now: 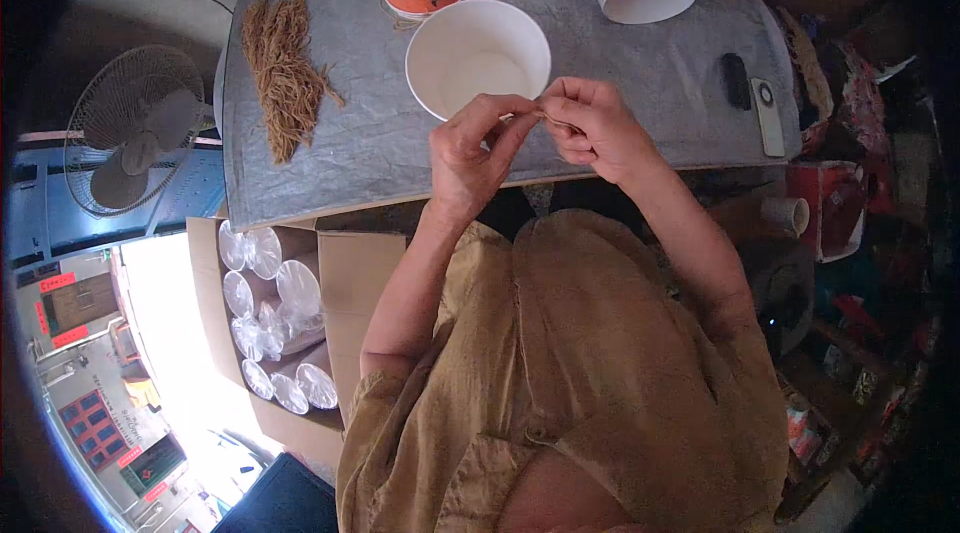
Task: Attaching and tying pre-cut string handles to paper bowls or buckets in a manufacturing setting.
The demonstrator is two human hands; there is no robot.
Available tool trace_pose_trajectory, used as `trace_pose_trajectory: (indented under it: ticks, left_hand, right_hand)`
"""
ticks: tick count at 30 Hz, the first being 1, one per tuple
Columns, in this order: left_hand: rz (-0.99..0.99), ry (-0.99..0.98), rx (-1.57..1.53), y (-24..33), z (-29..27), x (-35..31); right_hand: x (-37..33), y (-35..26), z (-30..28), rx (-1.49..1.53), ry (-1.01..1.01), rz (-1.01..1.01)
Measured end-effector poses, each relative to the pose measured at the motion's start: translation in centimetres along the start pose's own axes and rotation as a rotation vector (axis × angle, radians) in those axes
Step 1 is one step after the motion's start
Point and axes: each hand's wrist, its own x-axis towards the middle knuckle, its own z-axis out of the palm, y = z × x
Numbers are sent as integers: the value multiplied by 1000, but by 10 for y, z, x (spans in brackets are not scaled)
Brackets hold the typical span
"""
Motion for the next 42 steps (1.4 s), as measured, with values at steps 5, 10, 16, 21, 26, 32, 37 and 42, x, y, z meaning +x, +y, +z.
trace_pose_trajectory:
  ticks: [5,10,16,21,26,32,37,42]
  left_hand:
    - [33,12,-62,-8,-4,2]
    - [-538,-128,-416,-2,-21,11]
    - [-581,-130,-612,-5,-19,11]
    - [-571,-146,-581,-2,-16,10]
    - [-563,-158,-572,-4,-15,8]
    - [-587,-138,-634,2,-13,7]
    - [-548,-93,-573,1,-9,8]
    - [-474,-51,-458,3,-1,6]
  right_hand:
    - [-3,-7,1,-65,-16,20]
    - [-1,-3,-13,-375,-24,-344]
    - [-10,0,2,-828,89,-572]
    - [-7,4,1,-804,146,-574]
    - [-6,7,-1,-805,110,-543]
    - [-5,13,-6,-694,117,-443]
    - [-8,9,0,-593,100,-417]
    - [-6,13,-3,-386,104,-284]
